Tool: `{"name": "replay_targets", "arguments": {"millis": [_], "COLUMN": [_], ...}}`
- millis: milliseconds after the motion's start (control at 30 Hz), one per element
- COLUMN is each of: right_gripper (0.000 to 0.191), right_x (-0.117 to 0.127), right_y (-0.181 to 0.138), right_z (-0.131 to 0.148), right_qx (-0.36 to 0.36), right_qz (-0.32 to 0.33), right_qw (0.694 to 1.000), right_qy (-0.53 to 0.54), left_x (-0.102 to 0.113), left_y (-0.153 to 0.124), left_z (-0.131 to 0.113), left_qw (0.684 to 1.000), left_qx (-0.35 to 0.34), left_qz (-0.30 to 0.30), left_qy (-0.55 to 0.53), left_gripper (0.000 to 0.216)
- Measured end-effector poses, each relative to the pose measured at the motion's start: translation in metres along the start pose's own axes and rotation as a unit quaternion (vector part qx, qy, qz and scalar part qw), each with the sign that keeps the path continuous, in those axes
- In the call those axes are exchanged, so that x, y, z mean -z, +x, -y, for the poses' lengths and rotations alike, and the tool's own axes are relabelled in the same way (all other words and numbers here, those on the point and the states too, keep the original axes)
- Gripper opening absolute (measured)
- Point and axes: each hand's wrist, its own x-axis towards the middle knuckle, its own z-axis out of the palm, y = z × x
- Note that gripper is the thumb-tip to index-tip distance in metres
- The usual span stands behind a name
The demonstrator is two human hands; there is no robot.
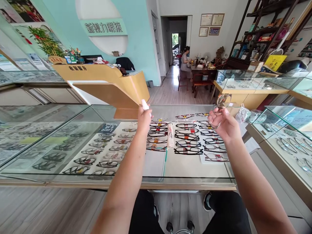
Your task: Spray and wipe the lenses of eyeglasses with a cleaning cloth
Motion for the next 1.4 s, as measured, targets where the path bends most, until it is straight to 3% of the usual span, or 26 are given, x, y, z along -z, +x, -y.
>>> {"name": "replay_targets", "arguments": {"millis": [67, 133, 200, 300, 433, 500, 600, 733, 800, 867, 967, 1100, 1267, 1400], "right_gripper": [0.031, 0.033, 0.034, 0.032, 0.027, 0.025, 0.022, 0.022, 0.024, 0.025, 0.024, 0.023, 0.022, 0.023], "right_x": [-0.003, -0.006, -0.008, -0.010, -0.014, -0.015, -0.018, -0.023, -0.026, -0.028, -0.029, -0.028, -0.029, -0.030], "right_y": [-0.001, -0.003, -0.005, -0.007, -0.009, -0.009, -0.011, -0.015, -0.018, -0.021, -0.023, -0.023, -0.024, -0.022], "right_z": [-0.004, -0.010, -0.014, -0.016, -0.019, -0.020, -0.024, -0.034, -0.042, -0.051, -0.062, -0.065, -0.059, -0.050], "right_qx": [-0.018, -0.039, -0.054, -0.064, -0.078, -0.086, -0.098, -0.102, -0.095, -0.087, -0.083, -0.080, -0.088, -0.085], "right_qz": [0.007, 0.019, 0.032, 0.051, 0.082, 0.089, 0.098, 0.123, 0.139, 0.152, 0.178, 0.203, 0.196, 0.155], "right_qw": [1.000, 0.999, 0.998, 0.997, 0.993, 0.991, 0.989, 0.987, 0.986, 0.984, 0.978, 0.973, 0.974, 0.984], "right_qy": [0.006, 0.011, 0.011, 0.011, 0.032, 0.042, 0.048, 0.025, -0.007, -0.041, -0.068, -0.080, -0.066, -0.026], "left_x": [-0.012, -0.020, -0.024, -0.027, -0.030, -0.032, -0.035, -0.042, -0.045, -0.047, -0.048, -0.050, -0.047, -0.044], "left_y": [-0.023, -0.048, -0.071, -0.093, -0.097, -0.096, -0.094, -0.094, -0.095, -0.099, -0.104, -0.108, -0.110, -0.112], "left_z": [-0.013, -0.027, -0.039, -0.048, -0.045, -0.042, -0.038, -0.026, -0.019, -0.015, -0.012, -0.012, -0.015, -0.019], "left_qw": [0.991, 0.960, 0.925, 0.877, 0.804, 0.797, 0.817, 0.891, 0.932, 0.950, 0.948, 0.934, 0.940, 0.934], "left_qx": [-0.005, 0.013, 0.040, 0.078, 0.113, 0.118, 0.093, -0.012, -0.093, -0.160, -0.214, -0.269, -0.239, -0.222], "left_qz": [0.104, 0.228, 0.324, 0.408, 0.478, 0.481, 0.452, 0.362, 0.305, 0.261, 0.232, 0.223, 0.240, 0.278], "left_qy": [-0.082, -0.161, -0.195, -0.242, -0.334, -0.345, -0.345, -0.275, -0.172, -0.058, 0.038, 0.070, 0.044, 0.022], "left_gripper": [0.031, 0.028, 0.047, 0.075, 0.083, 0.084, 0.081, 0.068, 0.062, 0.058, 0.048, 0.037, 0.049, 0.058]}}
